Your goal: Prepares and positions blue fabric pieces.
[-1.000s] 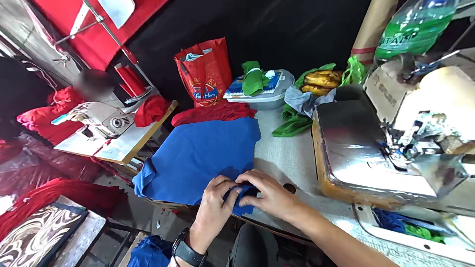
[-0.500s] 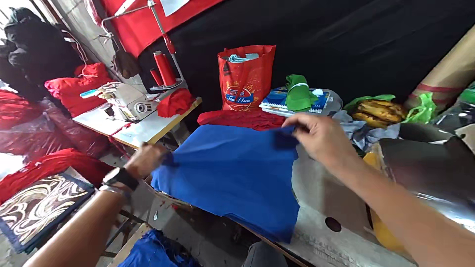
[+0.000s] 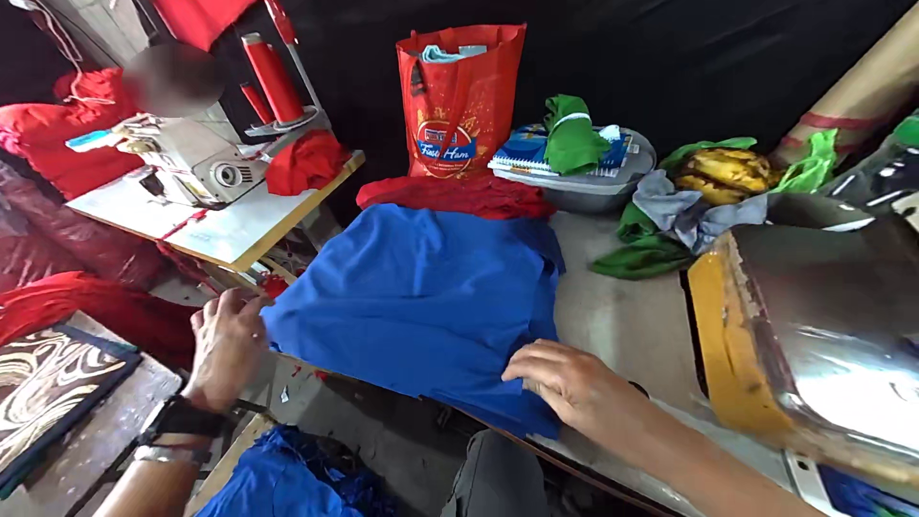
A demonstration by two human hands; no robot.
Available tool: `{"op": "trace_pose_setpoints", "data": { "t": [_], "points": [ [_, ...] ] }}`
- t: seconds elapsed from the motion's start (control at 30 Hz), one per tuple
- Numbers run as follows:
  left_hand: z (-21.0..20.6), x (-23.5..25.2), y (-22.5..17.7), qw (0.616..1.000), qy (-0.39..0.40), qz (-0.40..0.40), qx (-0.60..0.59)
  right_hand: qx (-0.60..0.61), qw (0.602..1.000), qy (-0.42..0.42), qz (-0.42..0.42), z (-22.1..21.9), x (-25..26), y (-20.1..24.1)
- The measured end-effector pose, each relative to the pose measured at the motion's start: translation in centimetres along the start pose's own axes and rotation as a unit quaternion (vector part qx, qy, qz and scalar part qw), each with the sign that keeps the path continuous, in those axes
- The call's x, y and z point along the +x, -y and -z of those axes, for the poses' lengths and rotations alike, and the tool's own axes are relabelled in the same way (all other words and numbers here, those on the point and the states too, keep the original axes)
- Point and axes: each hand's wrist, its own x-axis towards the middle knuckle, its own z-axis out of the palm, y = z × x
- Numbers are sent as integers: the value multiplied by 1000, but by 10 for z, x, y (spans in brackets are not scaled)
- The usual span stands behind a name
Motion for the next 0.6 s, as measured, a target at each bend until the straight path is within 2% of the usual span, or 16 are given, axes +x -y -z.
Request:
{"op": "trace_pose_setpoints", "data": {
  "t": [0.07,0.17,0.27,0.33,0.47,0.53,0.6],
  "points": [
    [-5,6,-59,995,-9,-52,-84,35,999,-2,-28,4,5,0],
    [-14,7,-159,959,20,-160,-233,80,996,-20,-30,10,15,1],
    [-39,10,-218,929,70,-184,-314,113,990,59,-60,16,29,-2],
    [-63,13,-230,932,67,-154,-322,78,985,110,-110,18,47,-11],
    [-82,13,-229,930,24,-125,-344,-69,982,91,-147,-1,86,-58],
    [-81,9,-227,924,22,-117,-362,-92,966,65,-233,-2,94,-82],
    [-80,8,-225,918,21,-112,-381,-87,922,19,-378,7,94,-99]
  ]
}}
